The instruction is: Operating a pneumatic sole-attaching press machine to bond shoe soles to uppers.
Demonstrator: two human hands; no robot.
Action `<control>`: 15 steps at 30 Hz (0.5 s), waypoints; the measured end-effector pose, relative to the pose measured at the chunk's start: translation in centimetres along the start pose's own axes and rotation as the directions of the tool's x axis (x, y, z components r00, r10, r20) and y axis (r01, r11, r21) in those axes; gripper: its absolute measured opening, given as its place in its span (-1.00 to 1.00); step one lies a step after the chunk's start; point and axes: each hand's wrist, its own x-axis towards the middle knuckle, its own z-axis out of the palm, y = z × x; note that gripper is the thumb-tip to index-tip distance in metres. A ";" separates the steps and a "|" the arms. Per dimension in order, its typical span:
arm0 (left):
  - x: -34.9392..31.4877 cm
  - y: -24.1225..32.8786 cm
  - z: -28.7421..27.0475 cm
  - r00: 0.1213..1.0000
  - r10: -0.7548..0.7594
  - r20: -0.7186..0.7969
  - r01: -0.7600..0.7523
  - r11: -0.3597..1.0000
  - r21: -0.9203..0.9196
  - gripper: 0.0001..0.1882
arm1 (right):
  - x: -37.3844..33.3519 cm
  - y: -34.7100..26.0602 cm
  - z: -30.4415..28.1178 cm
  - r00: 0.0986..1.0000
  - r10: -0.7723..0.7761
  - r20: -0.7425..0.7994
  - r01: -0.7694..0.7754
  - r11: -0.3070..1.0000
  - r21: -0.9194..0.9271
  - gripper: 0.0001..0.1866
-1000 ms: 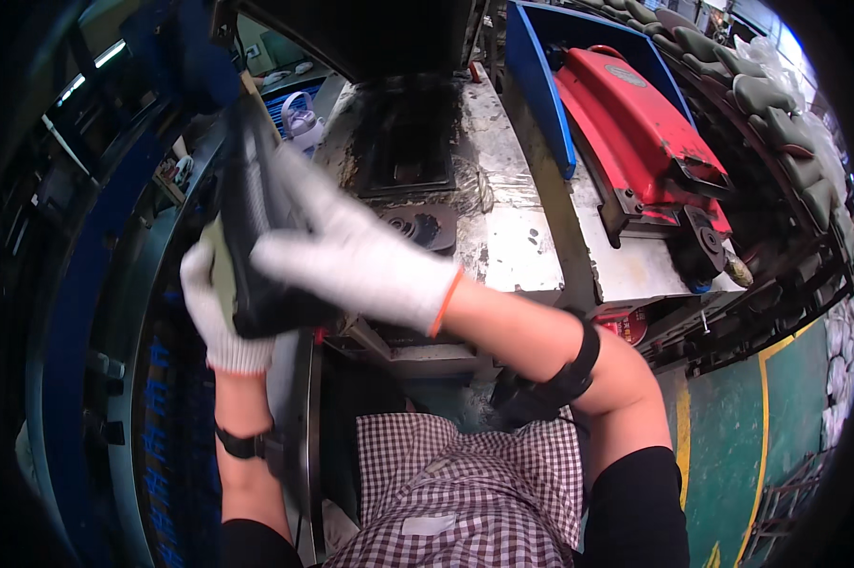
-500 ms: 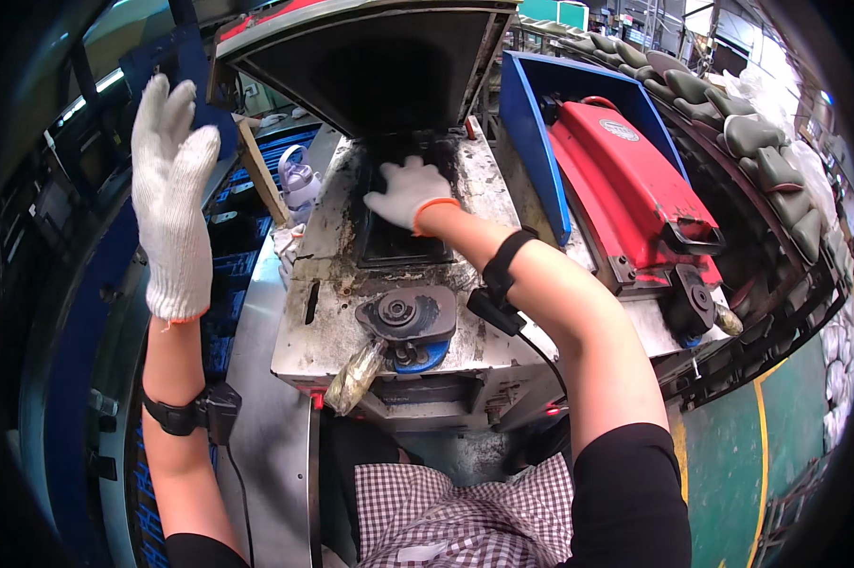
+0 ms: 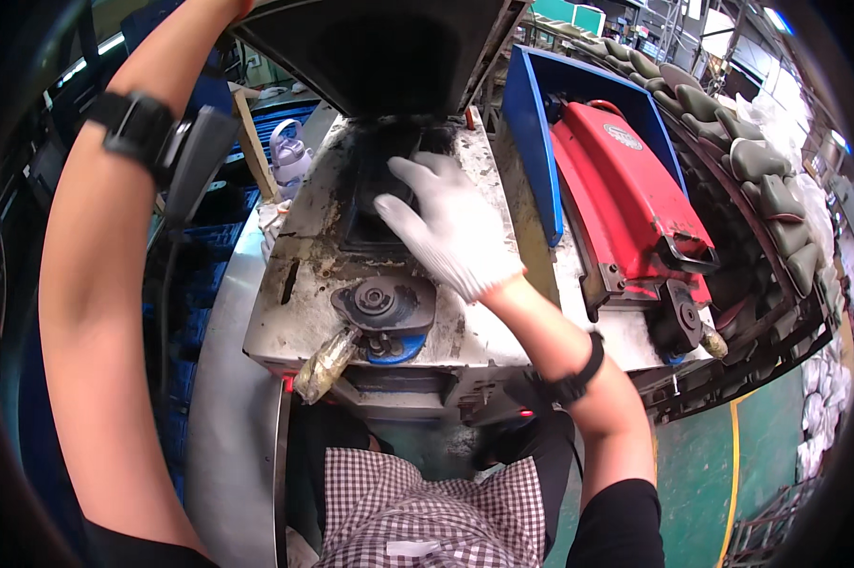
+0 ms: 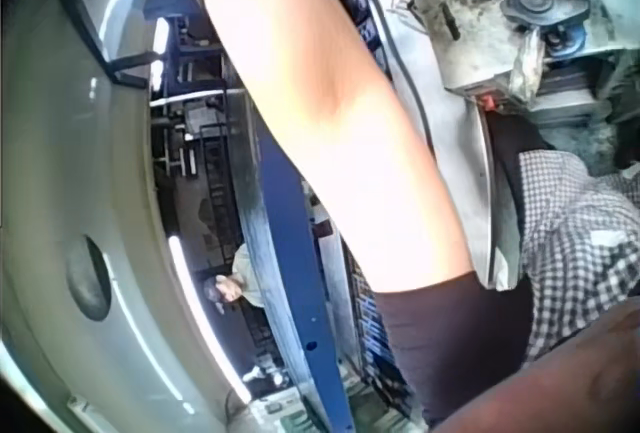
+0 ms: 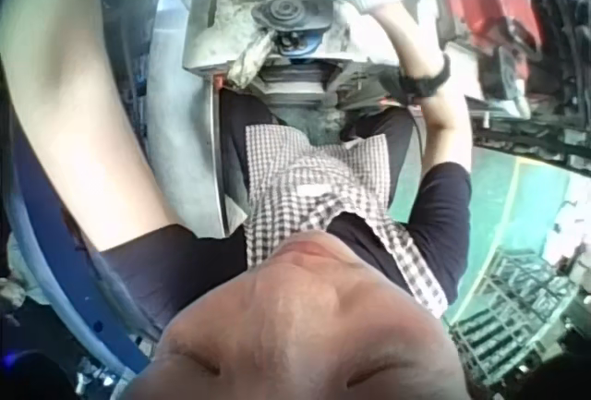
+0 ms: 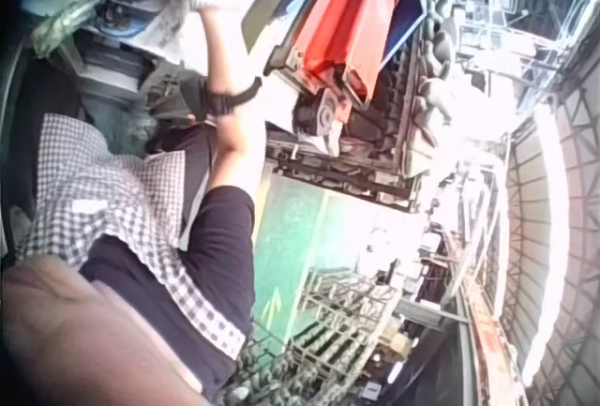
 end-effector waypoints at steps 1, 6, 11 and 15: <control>0.8 0.3 0.0 0.996 -0.024 0.082 0.021 0.999 0.033 -0.43 | -2.3 -0.6 -1.0 0.997 -0.024 -0.068 0.030 0.996 0.083 -0.52; 0.7 3.8 0.3 0.989 -0.093 0.113 0.093 0.996 0.004 -0.48 | -13.5 -4.9 -3.2 0.963 0.267 0.024 -0.225 0.756 0.615 -0.65; -3.5 7.0 1.3 0.855 -0.182 0.486 0.484 0.620 -0.618 -0.54 | -19.0 -7.0 2.4 0.696 0.294 0.655 -0.666 -0.076 0.742 -0.51; -7.6 9.2 3.4 0.665 -0.077 0.743 0.581 0.679 -0.449 -0.40 | -19.2 -8.0 6.6 0.674 -0.068 0.736 -0.672 -0.470 0.572 -0.30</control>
